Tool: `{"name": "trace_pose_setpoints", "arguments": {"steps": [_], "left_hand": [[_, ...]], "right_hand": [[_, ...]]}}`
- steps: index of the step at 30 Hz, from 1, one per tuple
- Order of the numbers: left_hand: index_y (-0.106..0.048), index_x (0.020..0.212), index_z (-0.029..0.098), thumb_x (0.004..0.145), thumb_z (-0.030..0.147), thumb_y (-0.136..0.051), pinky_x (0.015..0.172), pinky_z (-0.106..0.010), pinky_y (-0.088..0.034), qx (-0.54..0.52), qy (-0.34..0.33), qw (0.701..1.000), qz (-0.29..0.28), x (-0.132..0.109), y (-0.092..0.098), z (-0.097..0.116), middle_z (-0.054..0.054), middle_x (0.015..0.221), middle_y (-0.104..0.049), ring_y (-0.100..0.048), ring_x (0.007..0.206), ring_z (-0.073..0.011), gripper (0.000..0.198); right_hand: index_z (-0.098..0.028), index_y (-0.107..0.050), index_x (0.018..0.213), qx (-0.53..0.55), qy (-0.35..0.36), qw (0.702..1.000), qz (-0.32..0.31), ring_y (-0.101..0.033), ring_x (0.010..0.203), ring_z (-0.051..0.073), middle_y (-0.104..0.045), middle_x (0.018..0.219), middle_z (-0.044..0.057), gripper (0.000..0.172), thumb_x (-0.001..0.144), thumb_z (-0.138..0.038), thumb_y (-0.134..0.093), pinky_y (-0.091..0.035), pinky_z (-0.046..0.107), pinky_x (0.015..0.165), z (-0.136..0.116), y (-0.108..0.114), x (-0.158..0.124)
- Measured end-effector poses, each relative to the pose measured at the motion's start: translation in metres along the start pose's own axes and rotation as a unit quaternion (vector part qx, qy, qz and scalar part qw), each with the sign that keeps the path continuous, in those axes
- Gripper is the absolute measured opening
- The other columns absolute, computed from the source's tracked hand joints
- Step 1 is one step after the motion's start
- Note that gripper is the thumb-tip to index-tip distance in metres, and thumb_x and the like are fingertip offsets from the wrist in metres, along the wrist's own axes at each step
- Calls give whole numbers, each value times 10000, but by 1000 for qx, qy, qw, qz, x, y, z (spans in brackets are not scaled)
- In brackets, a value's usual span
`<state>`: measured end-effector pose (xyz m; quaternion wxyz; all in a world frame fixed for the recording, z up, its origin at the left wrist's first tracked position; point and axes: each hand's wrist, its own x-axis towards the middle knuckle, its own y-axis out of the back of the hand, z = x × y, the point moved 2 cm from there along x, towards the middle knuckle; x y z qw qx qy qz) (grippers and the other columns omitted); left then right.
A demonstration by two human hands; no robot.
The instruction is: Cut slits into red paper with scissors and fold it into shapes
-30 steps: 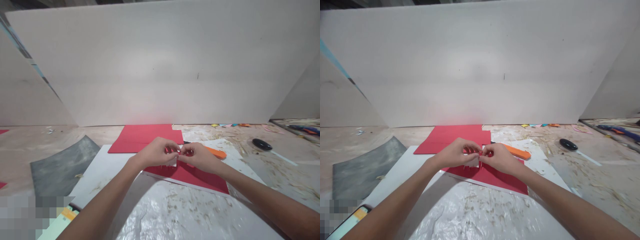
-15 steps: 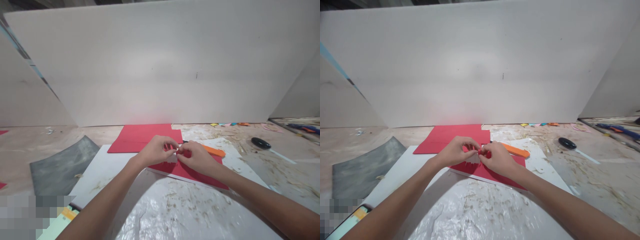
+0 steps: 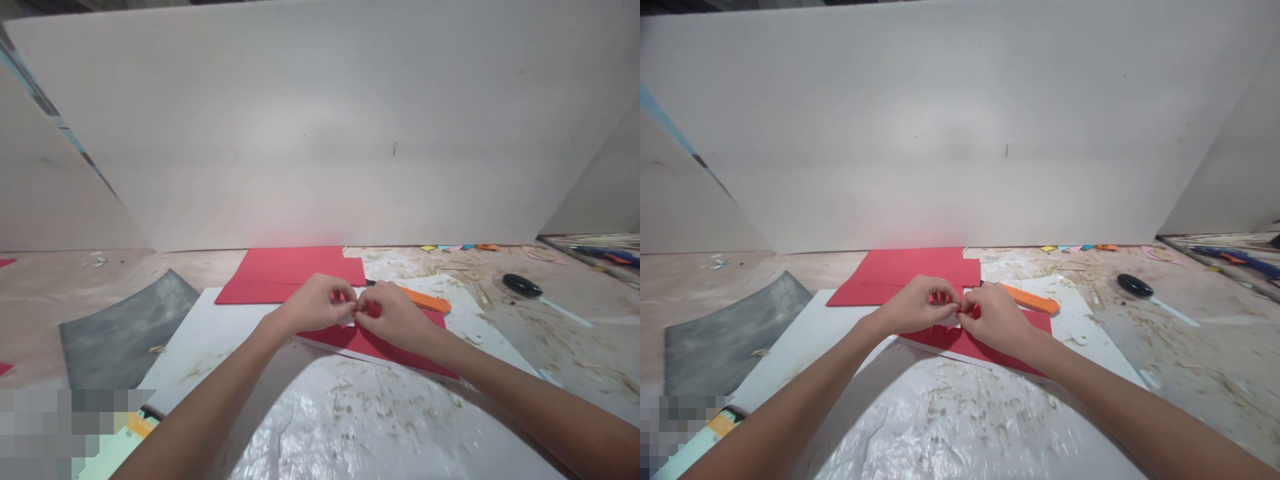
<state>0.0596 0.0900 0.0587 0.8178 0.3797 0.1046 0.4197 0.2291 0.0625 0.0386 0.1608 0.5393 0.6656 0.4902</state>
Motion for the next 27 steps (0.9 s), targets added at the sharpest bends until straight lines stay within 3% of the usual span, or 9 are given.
{"name": "trace_pose_setpoints", "arguments": {"steps": [8,12,14,18,22,27], "left_hand": [[-700,800,202,862,322,-568,696,-259,-469,0,4,1000,11,-2,9,4,-10,815,-723,-617,753,-154,189],[-676,726,190,905,396,-519,603,-260,-420,69,28,995,64,-3,16,1,-12,745,-686,-582,673,-149,316],[-691,783,192,917,387,-500,616,-264,-427,96,24,992,81,-2,15,0,-19,788,-699,-592,697,-158,303],[-713,1032,237,873,262,-572,764,-265,-467,112,-45,991,57,-1,9,-3,-14,1006,-732,-627,877,-176,214],[-753,975,252,868,257,-594,739,-271,-451,166,-60,983,46,1,4,-6,-10,882,-747,-624,835,-183,192],[-761,987,266,882,286,-590,711,-270,-431,174,-53,983,34,2,0,-8,-16,880,-746,-615,840,-189,202]], "right_hand": [[-211,-622,634,-13,16,999,-25,-535,640,157,-638,618,-15,206,802,-124,-542,-400,312,694,-2,-1,1],[-217,-664,666,-5,2,999,-32,-550,668,166,-672,667,3,241,875,-199,-546,-406,318,700,-1,0,1],[-224,-677,682,-5,-3,1000,-31,-563,701,176,-687,687,5,244,892,-227,-554,-409,318,701,1,0,1],[-226,-691,700,5,-6,1000,-26,-582,722,185,-698,696,9,237,893,-243,-555,-416,317,690,4,-1,1],[-235,-717,736,24,-10,1000,-7,-588,727,190,-705,703,4,222,876,-219,-545,-422,319,682,7,-2,1],[-231,-700,712,15,2,1000,4,-585,723,189,-708,702,-2,194,861,-223,-577,-423,339,727,6,-2,1]]}}
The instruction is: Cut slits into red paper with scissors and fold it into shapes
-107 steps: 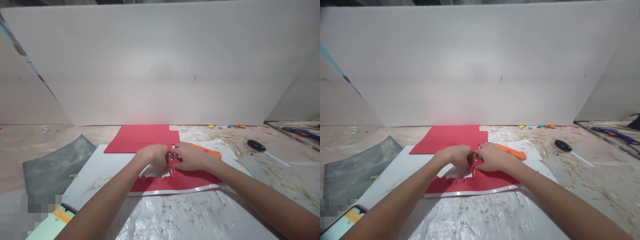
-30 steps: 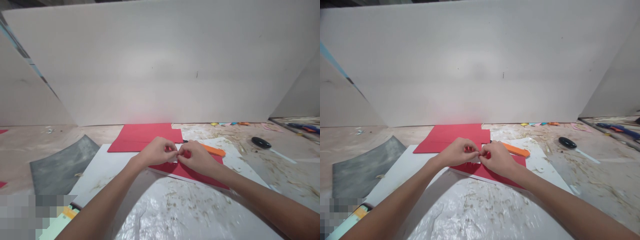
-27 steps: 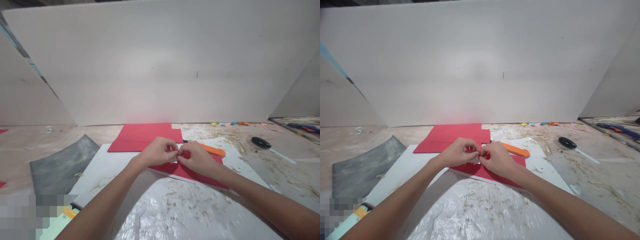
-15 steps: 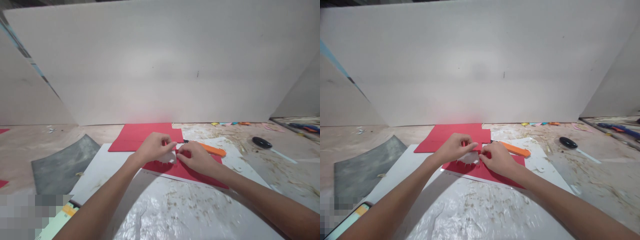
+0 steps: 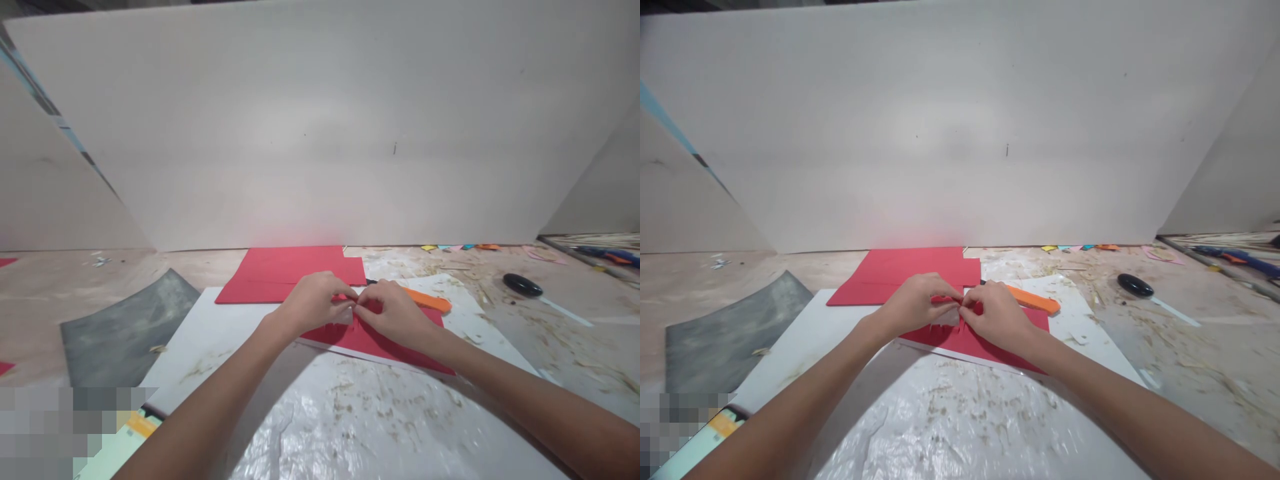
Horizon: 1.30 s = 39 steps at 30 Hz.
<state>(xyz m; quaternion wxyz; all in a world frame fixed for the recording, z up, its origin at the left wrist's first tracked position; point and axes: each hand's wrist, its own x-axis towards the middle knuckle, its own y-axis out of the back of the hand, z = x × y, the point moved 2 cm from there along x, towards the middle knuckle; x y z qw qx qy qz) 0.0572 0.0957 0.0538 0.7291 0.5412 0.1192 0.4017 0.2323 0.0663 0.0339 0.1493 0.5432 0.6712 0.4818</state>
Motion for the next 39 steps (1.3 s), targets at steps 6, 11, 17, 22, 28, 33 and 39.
{"name": "trace_pose_setpoints", "arguments": {"steps": [6,11,17,22,28,33,39], "left_hand": [[-762,1013,286,892,297,-582,698,-262,-426,-19,20,1000,-9,0,0,1,-27,884,-728,-609,836,-190,217],[-766,1008,280,901,301,-584,669,-253,-412,-9,15,1000,-5,0,0,-2,-33,853,-704,-599,788,-176,212],[-764,979,282,900,295,-596,656,-247,-412,-16,13,1000,4,-1,-2,-3,-22,842,-683,-595,788,-169,186],[-763,958,285,894,294,-608,656,-247,-416,-21,12,1000,7,-1,-3,-4,-20,830,-667,-588,775,-165,167],[-762,970,290,899,292,-608,670,-250,-421,-19,12,1000,7,0,-5,-7,-22,851,-651,-584,772,-159,170],[-760,980,294,912,311,-588,670,-254,-421,-13,18,1000,-1,-1,-5,-6,-27,849,-634,-584,777,-164,185],[-750,1002,289,929,320,-561,702,-260,-429,-10,11,1000,-9,-1,-6,-7,-32,885,-655,-595,820,-174,205]], "right_hand": [[-234,-702,708,-12,-4,1000,9,-577,713,186,-701,687,-5,190,863,-251,-592,-423,343,728,1,0,2],[-240,-721,747,-24,-7,999,28,-574,722,184,-707,717,0,165,861,-262,-603,-423,346,752,4,-2,2],[-240,-710,727,-16,-5,999,29,-580,713,188,-705,706,1,140,832,-232,-618,-419,330,704,5,-2,2],[-240,-695,710,-12,-1,1000,27,-577,724,187,-709,710,-13,137,819,-195,-626,-418,342,731,6,-3,2],[-239,-686,702,-12,1,999,31,-582,716,190,-705,694,-14,131,808,-181,-635,-416,343,727,5,-3,2],[-240,-685,693,-14,5,999,33,-587,720,194,-709,698,-10,132,805,-189,-638,-421,344,724,6,-4,1],[-238,-683,693,-14,9,999,39,-596,708,191,-706,696,-3,137,810,-186,-633,-432,338,713,6,-3,2]]}}
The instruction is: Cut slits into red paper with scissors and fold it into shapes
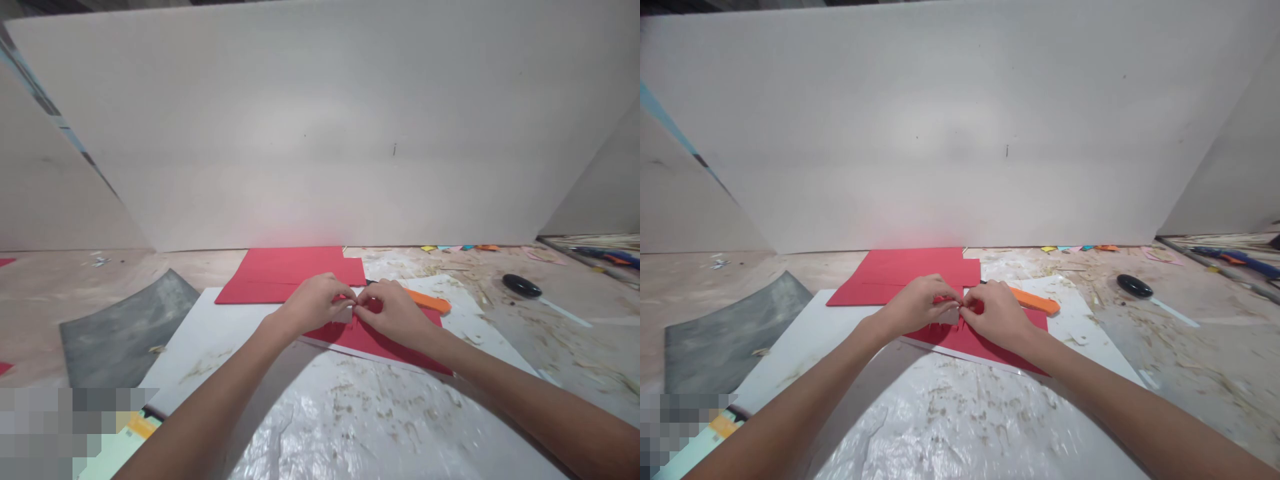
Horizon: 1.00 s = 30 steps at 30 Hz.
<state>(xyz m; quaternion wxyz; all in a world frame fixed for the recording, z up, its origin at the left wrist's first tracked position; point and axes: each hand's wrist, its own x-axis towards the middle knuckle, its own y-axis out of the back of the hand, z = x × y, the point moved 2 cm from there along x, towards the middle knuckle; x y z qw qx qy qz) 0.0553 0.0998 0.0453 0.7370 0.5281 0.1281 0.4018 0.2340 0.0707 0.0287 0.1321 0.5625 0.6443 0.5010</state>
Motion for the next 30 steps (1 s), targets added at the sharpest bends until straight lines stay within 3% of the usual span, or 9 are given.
{"name": "trace_pose_setpoints", "arguments": {"steps": [17,24,30], "left_hand": [[-724,902,252,978,316,-444,673,-266,-417,-1,-10,1000,-13,1,-2,2,-31,844,-690,-598,836,-190,297],[-688,788,219,992,287,-388,690,-263,-425,-67,-22,997,-43,-1,1,11,-18,812,-736,-604,837,-192,369],[-681,844,200,981,305,-392,705,-263,-450,-154,14,986,-60,-1,-1,13,-18,821,-748,-634,780,-179,337]], "right_hand": [[-215,-584,740,17,6,999,35,-574,678,163,-648,701,-18,91,807,-225,-645,-398,330,737,0,3,0],[-206,-574,779,-24,79,994,69,-553,722,180,-637,732,0,73,809,-148,-607,-369,333,757,-3,1,-4],[-213,-617,838,-66,116,987,84,-533,743,194,-648,753,18,76,853,-150,-578,-358,330,756,-2,-1,-5]]}}
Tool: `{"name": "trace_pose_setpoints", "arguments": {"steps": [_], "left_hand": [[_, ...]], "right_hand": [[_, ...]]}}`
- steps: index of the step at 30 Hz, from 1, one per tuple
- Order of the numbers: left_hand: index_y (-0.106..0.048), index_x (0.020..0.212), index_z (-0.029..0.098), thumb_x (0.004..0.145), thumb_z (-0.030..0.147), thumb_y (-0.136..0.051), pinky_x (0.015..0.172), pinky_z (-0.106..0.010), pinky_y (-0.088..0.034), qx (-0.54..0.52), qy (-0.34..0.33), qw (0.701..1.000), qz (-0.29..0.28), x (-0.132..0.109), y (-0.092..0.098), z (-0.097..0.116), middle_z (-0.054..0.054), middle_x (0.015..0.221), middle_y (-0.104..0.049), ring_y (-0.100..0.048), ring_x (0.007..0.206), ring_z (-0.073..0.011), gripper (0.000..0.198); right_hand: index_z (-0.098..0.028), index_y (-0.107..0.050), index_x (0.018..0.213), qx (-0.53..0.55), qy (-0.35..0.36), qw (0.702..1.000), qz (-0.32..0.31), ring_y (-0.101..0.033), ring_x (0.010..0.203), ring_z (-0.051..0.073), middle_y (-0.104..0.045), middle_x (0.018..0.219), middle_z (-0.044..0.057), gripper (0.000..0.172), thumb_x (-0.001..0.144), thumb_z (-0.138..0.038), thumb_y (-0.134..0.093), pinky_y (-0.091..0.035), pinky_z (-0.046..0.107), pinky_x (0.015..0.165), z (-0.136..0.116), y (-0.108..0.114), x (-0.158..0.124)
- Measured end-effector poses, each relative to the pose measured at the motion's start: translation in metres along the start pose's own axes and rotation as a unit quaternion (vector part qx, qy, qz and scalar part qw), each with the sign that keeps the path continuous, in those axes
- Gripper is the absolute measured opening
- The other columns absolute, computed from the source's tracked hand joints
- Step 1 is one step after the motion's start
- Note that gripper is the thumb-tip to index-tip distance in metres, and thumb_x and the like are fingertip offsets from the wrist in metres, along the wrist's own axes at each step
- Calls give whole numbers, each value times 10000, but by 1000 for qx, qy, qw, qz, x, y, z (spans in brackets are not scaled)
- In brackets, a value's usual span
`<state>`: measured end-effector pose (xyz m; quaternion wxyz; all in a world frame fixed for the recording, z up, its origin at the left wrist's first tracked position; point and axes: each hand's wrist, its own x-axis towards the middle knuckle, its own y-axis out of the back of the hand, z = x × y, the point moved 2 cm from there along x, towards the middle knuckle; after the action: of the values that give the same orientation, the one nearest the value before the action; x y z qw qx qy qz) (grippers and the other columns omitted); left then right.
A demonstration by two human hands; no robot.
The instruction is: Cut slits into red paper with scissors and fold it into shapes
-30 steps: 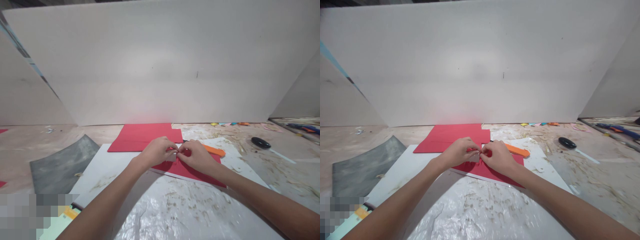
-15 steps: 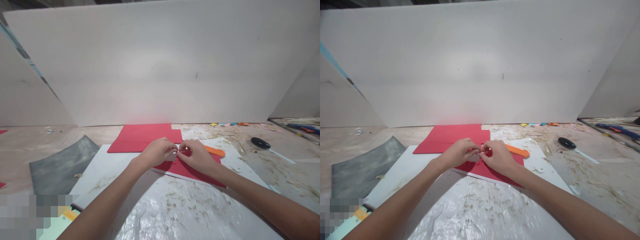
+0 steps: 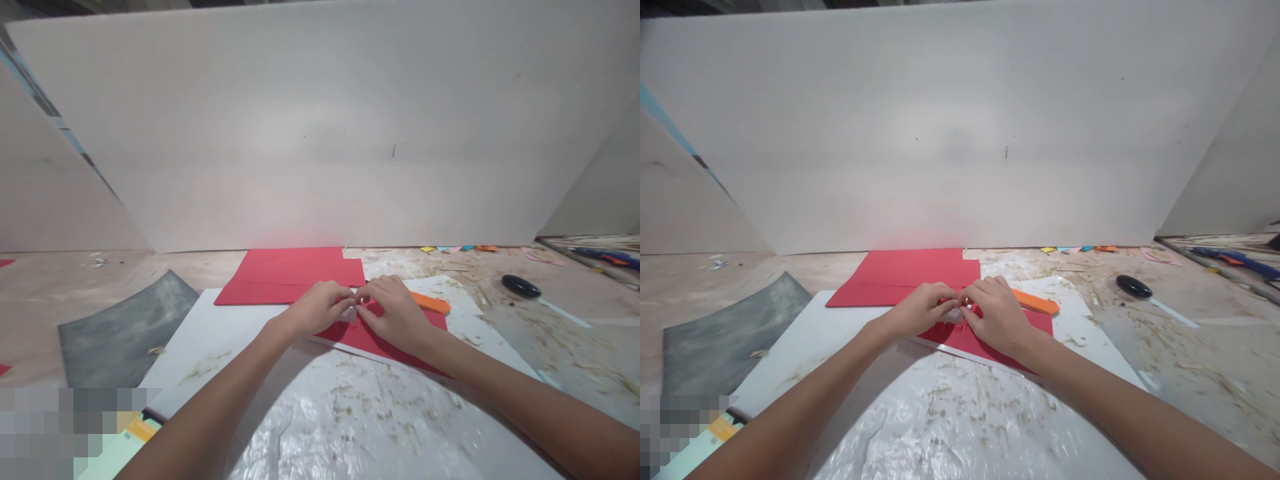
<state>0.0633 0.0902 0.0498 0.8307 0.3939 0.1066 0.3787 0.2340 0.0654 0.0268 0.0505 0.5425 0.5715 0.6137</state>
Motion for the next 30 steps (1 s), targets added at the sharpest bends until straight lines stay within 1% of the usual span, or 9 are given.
{"name": "trace_pose_setpoints", "arguments": {"steps": [6,10,12,14,17,20,23,27,30], "left_hand": [[-694,876,193,944,358,-448,747,-276,-485,-92,44,994,-32,-2,-2,-7,-32,874,-744,-665,816,-181,304],[-687,928,196,902,349,-510,752,-275,-491,-109,51,991,-52,-2,-3,-10,-31,898,-733,-673,852,-186,235],[-680,932,202,877,333,-532,726,-272,-487,-87,56,993,-56,-2,-3,-11,-30,909,-728,-668,854,-190,205],[-675,902,206,851,337,-549,658,-271,-474,-48,73,994,-68,-3,-4,-12,-28,882,-718,-658,795,-193,188],[-654,815,207,815,366,-575,548,-262,-426,1,105,991,-89,-7,-6,-13,-23,787,-686,-618,669,-182,178],[-611,724,212,780,393,-618,497,-255,-382,28,118,988,-99,-10,-6,-13,-8,712,-652,-574,598,-165,190],[-612,729,223,746,438,-664,481,-254,-358,42,118,988,-93,-10,-6,-10,2,710,-647,-571,600,-167,222],[-645,786,219,736,491,-681,494,-253,-359,34,108,992,-57,-8,-4,-8,-8,760,-661,-596,650,-177,279],[-641,750,212,736,454,-692,507,-250,-364,37,109,992,-49,-6,-5,-9,-10,767,-675,-602,659,-176,248]], "right_hand": [[-213,-658,812,-15,10,1000,12,-535,741,200,-659,739,25,80,858,-166,-612,-346,335,747,1,-1,0],[-212,-663,763,-1,0,1000,6,-539,740,196,-669,738,23,111,864,-185,-624,-351,339,747,2,-3,-1],[-216,-666,775,13,-21,1000,-7,-543,740,191,-673,739,16,111,870,-189,-616,-359,347,761,4,-3,0],[-222,-666,786,25,-48,998,-24,-551,750,193,-677,744,13,109,878,-212,-608,-366,359,775,4,-3,1],[-230,-661,772,40,-80,995,-49,-564,759,200,-684,757,13,132,883,-241,-589,-385,377,786,3,0,4],[-239,-655,759,68,-103,991,-59,-583,744,192,-698,777,1,142,882,-237,-584,-412,375,783,-2,2,3],[-246,-659,763,96,-124,985,-65,-610,753,189,-707,787,-6,115,859,-208,-608,-438,352,749,-6,3,1],[-245,-673,783,120,-133,981,-68,-627,782,198,-715,809,8,96,858,-217,-621,-456,349,738,-6,2,-1],[-248,-680,777,127,-140,980,-70,-630,798,205,-717,818,10,112,865,-231,-613,-459,355,746,-4,1,-1]]}}
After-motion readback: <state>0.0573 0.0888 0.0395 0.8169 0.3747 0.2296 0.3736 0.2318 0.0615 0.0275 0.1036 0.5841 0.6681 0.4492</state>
